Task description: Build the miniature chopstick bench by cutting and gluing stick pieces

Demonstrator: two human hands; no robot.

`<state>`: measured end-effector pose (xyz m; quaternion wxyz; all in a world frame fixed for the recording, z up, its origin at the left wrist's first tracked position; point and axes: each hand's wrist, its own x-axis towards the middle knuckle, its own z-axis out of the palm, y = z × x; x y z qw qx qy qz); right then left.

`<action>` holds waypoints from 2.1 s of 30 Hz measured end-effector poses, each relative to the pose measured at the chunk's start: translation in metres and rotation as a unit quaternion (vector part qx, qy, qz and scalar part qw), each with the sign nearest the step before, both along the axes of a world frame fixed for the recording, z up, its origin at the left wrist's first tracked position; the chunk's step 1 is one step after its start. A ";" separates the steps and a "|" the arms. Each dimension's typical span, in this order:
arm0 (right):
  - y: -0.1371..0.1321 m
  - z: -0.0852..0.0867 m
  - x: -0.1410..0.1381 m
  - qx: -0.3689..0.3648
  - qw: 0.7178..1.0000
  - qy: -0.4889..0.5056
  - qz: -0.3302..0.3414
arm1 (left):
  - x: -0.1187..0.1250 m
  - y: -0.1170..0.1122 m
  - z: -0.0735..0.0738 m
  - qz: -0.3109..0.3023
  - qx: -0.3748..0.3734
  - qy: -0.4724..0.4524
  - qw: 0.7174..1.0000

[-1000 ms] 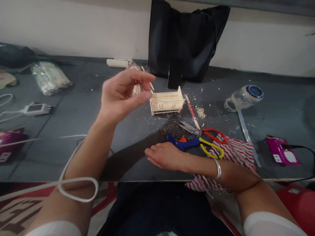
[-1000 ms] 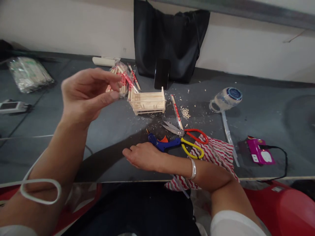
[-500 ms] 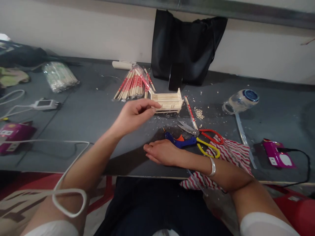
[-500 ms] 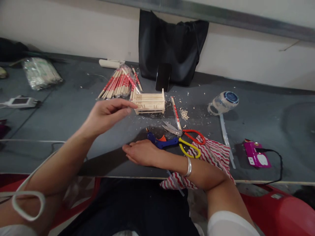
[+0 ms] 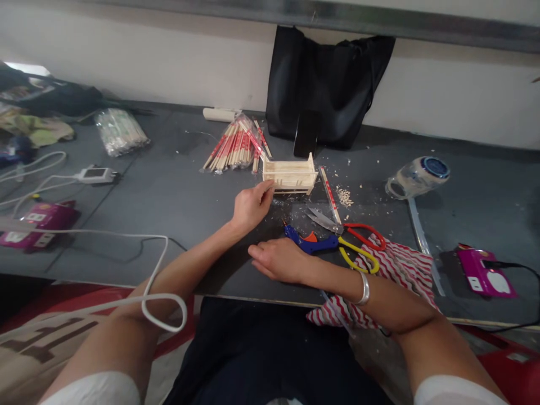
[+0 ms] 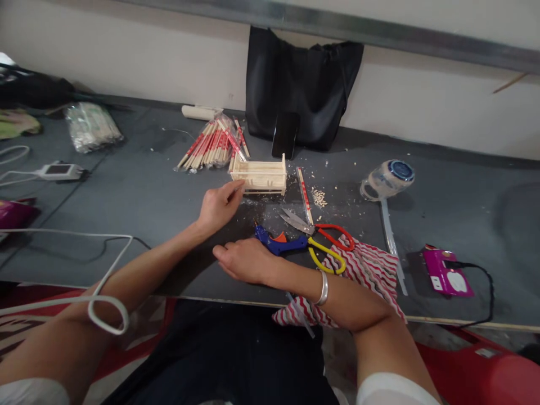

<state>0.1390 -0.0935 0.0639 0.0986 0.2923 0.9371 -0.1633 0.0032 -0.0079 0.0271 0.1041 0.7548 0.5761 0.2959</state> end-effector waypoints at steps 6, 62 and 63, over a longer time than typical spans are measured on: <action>0.000 0.000 0.000 -0.003 1.000 0.004 -0.001 | 0.007 0.003 -0.004 0.016 0.000 0.013 1.000; 0.000 -0.006 0.000 -0.006 1.000 0.020 -0.001 | 0.012 0.013 -0.013 -0.009 0.057 -0.113 0.992; 0.000 -0.005 0.000 -0.008 1.000 0.021 -0.001 | 0.012 0.014 -0.012 -0.011 0.057 -0.117 0.991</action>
